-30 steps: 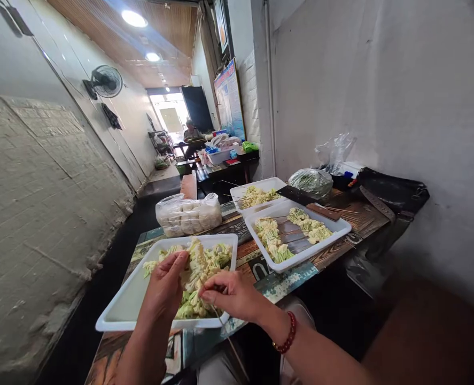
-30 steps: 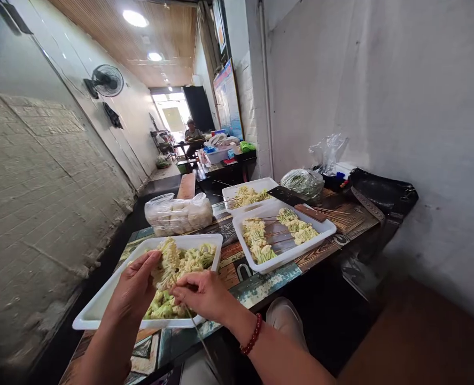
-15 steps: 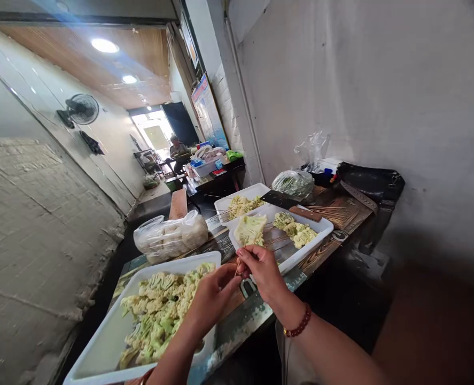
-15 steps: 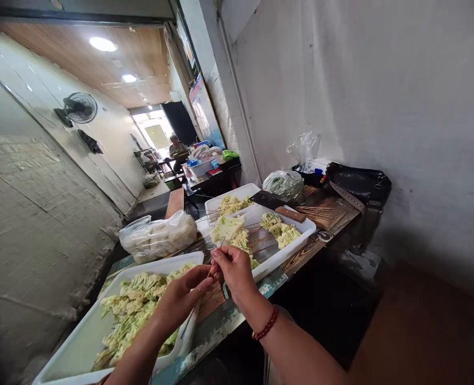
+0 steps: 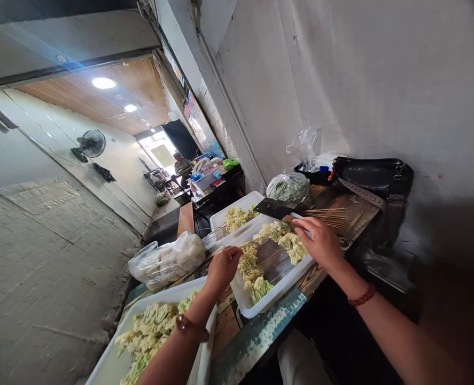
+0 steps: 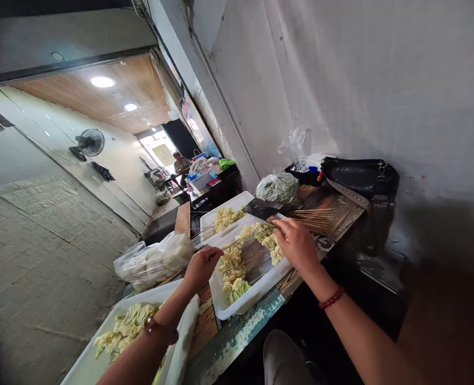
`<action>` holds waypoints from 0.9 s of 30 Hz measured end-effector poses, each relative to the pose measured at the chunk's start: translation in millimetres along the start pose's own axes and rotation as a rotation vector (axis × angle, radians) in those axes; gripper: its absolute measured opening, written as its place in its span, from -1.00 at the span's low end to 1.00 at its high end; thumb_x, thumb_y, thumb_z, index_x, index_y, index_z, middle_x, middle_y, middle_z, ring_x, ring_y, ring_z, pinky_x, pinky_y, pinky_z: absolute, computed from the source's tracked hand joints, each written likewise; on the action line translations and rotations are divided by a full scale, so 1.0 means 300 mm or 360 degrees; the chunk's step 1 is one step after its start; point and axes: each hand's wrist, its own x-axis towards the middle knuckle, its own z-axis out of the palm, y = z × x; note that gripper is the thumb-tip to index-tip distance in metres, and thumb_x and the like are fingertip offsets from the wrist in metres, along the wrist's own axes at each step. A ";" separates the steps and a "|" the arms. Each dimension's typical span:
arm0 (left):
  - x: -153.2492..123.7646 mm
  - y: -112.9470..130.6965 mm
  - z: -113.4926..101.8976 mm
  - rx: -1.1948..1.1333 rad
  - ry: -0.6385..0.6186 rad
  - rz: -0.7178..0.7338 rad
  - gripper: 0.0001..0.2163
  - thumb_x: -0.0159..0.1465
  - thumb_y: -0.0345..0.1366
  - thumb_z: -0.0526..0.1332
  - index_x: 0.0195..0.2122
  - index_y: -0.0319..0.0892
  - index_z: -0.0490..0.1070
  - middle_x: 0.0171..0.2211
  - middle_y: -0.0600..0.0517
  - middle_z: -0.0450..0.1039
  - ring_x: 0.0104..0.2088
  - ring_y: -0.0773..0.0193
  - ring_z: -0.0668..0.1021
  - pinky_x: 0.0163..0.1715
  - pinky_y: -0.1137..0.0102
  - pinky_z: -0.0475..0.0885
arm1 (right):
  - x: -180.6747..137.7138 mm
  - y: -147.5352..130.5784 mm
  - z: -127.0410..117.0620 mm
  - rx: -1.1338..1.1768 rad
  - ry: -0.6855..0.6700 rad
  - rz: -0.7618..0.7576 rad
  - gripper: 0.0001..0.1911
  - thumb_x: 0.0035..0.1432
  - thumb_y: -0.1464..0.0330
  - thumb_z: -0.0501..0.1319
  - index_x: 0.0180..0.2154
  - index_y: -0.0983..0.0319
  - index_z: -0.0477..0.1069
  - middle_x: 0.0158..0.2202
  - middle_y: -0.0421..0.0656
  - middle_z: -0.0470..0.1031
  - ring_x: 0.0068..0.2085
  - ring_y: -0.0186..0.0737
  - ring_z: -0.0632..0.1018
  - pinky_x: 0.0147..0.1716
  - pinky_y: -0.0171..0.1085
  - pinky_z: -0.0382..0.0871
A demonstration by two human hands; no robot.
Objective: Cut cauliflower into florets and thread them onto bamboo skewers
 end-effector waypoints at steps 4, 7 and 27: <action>0.060 0.049 0.042 0.0306 -0.0038 -0.0050 -0.75 0.27 -0.24 0.05 -0.35 -0.06 0.53 -0.29 0.00 0.53 -0.28 0.24 0.53 -0.30 0.43 0.29 | 0.057 0.136 -0.019 -0.0482 -0.0246 -0.0188 -0.70 0.21 0.31 0.16 -0.04 0.18 0.47 -0.08 -0.04 0.50 -0.07 -0.06 0.49 -0.05 -0.13 0.35; 0.079 0.055 0.057 0.0424 -0.0062 -0.0037 -0.73 0.30 -0.23 0.01 -0.34 -0.06 0.52 -0.28 0.01 0.52 -0.28 0.26 0.53 -0.31 0.44 0.26 | 0.088 0.176 -0.007 -0.0637 -0.0369 -0.0292 -0.68 0.20 0.36 0.16 0.00 0.19 0.44 -0.09 -0.04 0.50 -0.07 -0.06 0.49 -0.08 -0.15 0.35; 0.223 0.014 0.238 0.0061 -0.0173 -0.0121 -0.75 0.14 -0.39 0.13 -0.21 -0.18 0.54 -0.26 -0.08 0.52 -0.25 0.21 0.52 -0.18 0.36 0.36 | 0.128 0.351 0.054 -0.0383 -0.0224 -0.0392 -0.66 0.23 0.33 0.03 -0.04 0.25 0.45 -0.04 -0.04 0.52 -0.05 -0.04 0.51 -0.04 -0.04 0.37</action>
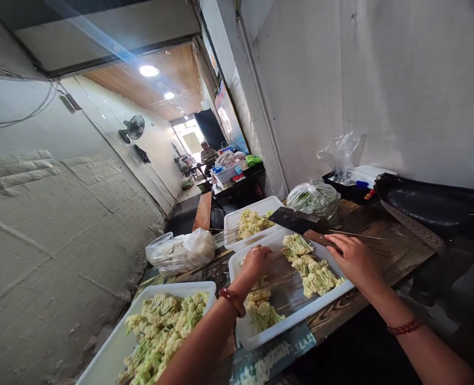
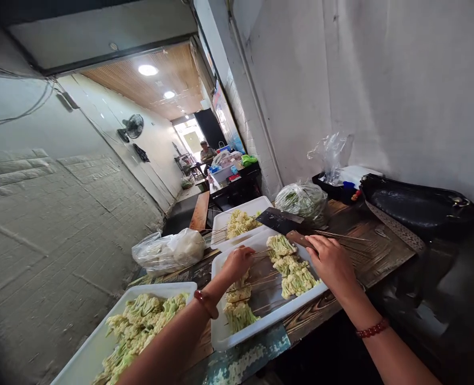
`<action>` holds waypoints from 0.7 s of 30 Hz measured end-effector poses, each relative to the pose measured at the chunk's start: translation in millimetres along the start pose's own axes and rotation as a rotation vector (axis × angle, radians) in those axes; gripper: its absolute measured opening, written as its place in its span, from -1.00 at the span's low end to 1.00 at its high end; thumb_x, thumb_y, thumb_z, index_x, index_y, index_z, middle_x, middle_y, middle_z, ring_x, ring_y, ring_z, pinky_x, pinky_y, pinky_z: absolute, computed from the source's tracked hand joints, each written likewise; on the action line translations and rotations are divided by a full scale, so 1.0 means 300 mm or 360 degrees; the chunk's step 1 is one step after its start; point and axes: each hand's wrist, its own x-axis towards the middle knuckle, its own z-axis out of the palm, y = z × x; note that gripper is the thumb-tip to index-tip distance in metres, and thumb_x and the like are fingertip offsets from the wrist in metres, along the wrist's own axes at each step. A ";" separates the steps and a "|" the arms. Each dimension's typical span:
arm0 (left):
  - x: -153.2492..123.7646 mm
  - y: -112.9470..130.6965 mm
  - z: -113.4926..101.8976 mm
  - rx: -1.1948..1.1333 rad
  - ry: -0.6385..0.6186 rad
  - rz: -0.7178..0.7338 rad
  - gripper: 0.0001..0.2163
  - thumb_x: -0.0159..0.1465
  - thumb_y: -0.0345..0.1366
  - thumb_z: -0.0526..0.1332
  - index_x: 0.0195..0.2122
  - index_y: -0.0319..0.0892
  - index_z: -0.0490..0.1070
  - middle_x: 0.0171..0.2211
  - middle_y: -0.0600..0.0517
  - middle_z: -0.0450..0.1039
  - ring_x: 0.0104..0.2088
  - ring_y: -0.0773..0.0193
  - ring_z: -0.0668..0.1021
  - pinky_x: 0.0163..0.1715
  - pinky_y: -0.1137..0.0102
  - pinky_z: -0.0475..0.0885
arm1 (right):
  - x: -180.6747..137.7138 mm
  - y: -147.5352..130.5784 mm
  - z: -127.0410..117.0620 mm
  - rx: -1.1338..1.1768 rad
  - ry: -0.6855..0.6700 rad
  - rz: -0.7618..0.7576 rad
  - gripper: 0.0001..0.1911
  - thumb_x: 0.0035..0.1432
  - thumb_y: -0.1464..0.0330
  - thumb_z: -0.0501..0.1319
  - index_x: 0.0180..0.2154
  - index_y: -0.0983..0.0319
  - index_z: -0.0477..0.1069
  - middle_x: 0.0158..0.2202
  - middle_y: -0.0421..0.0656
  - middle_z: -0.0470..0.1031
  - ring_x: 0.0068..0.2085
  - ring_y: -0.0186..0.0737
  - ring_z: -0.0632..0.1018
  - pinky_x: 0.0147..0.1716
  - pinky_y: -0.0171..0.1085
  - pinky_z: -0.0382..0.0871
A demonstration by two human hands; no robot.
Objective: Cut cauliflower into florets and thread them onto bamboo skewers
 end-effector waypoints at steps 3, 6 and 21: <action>-0.067 -0.026 -0.051 -0.0136 0.0126 0.0035 -0.70 0.14 -0.37 0.15 -0.10 -0.16 0.48 -0.17 -0.06 0.50 -0.22 0.23 0.52 -0.13 0.34 0.38 | 0.002 -0.016 -0.019 0.0012 0.0067 -0.0005 -0.65 0.23 0.29 0.03 -0.05 0.23 0.46 -0.05 -0.04 0.53 -0.05 -0.03 0.51 -0.02 -0.03 0.37; -0.192 -0.065 -0.118 -0.0280 0.0303 0.0040 -0.72 0.18 -0.35 0.14 -0.08 -0.18 0.46 -0.16 -0.08 0.49 -0.23 0.24 0.53 -0.14 0.32 0.39 | -0.014 -0.074 -0.067 0.0073 0.0208 -0.0028 -0.64 0.24 0.25 0.03 -0.06 0.24 0.47 -0.06 -0.02 0.53 -0.04 -0.03 0.52 -0.01 -0.03 0.37; -0.911 -0.598 -0.263 -0.0892 0.1128 -0.0626 -0.66 0.16 -0.45 0.06 -0.03 -0.27 0.36 -0.28 -0.03 0.42 -0.50 0.40 0.53 -0.39 0.42 0.42 | -0.255 -0.869 -0.129 0.0887 -0.0235 0.0235 -0.67 0.17 0.09 0.11 -0.12 0.02 0.50 -0.11 -0.16 0.56 -0.13 -0.06 0.57 -0.28 -0.14 0.52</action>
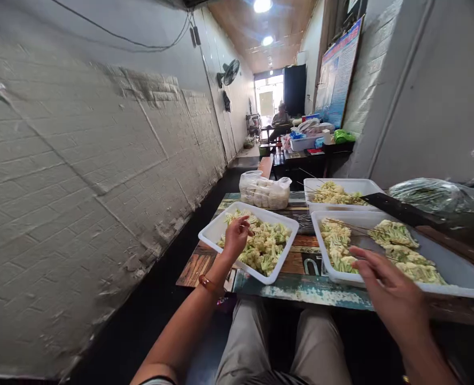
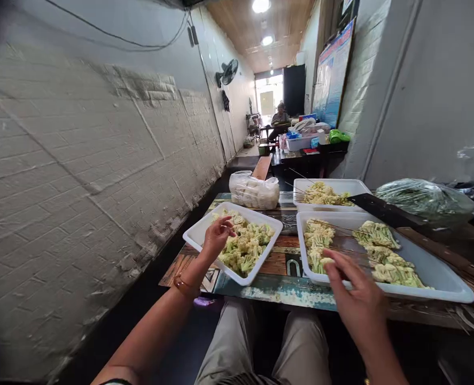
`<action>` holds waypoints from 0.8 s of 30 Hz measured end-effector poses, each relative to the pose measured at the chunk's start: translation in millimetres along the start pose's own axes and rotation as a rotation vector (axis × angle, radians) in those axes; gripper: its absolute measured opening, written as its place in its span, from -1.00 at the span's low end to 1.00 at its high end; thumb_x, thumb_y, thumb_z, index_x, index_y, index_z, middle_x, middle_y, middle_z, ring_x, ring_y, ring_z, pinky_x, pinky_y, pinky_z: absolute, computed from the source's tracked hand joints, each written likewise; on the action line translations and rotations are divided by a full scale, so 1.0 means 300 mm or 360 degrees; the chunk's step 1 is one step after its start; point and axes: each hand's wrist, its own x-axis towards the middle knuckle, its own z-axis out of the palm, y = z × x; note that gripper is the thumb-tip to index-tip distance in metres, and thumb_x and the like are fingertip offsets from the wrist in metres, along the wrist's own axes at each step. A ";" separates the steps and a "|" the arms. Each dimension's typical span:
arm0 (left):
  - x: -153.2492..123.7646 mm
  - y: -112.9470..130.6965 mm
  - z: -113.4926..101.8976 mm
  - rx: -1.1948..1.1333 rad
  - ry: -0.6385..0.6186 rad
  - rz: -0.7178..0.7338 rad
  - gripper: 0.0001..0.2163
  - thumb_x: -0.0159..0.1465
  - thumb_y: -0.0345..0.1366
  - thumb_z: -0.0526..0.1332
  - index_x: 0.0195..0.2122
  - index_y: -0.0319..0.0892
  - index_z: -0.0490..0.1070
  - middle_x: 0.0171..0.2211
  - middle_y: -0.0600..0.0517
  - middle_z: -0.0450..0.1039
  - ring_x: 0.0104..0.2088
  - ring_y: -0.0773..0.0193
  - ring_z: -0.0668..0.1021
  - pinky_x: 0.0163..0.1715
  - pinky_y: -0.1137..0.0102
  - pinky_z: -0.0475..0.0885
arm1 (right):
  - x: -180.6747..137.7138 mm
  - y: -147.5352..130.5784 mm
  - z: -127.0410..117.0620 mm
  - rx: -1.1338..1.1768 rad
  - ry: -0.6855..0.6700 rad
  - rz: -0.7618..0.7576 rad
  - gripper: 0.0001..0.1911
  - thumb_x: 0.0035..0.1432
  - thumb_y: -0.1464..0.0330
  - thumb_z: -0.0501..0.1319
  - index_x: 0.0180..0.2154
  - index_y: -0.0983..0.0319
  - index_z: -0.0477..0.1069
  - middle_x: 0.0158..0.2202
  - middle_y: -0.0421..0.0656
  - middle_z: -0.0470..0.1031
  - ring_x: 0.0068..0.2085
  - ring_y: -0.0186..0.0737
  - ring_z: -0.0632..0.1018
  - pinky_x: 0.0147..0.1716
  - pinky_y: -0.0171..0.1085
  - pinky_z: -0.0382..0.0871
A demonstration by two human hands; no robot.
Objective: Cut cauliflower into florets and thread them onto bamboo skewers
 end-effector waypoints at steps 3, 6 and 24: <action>-0.027 -0.037 -0.031 0.0203 -0.0044 0.0118 -0.66 0.12 -0.45 0.12 -0.05 -0.23 0.40 -0.20 -0.06 0.41 -0.42 0.38 0.51 -0.31 0.40 0.44 | -0.027 -0.093 0.166 0.0118 -0.0225 -0.0115 -0.70 0.19 0.18 0.11 -0.14 0.10 0.51 -0.13 -0.10 0.57 -0.16 -0.08 0.58 -0.16 -0.10 0.49; -0.038 -0.034 -0.034 0.0269 -0.0136 0.0258 -0.69 0.14 -0.36 0.17 -0.06 -0.18 0.42 -0.12 -0.09 0.41 -0.26 0.28 0.51 -0.16 0.31 0.43 | -0.045 -0.164 0.283 0.0210 -0.0450 -0.0213 -0.72 0.23 0.28 0.08 -0.13 0.11 0.52 -0.11 -0.09 0.56 -0.10 -0.11 0.56 -0.09 -0.10 0.47; -0.007 0.000 0.013 -0.0330 -0.0257 -0.0079 -0.66 0.18 -0.08 0.18 -0.13 -0.20 0.48 -0.12 -0.10 0.51 -0.18 0.18 0.55 -0.14 0.29 0.45 | 0.478 0.242 0.031 -0.0494 -0.0014 0.0228 -0.66 0.11 0.23 0.17 -0.21 0.33 0.57 -0.32 0.03 0.61 -0.36 -0.10 0.59 -0.38 -0.24 0.42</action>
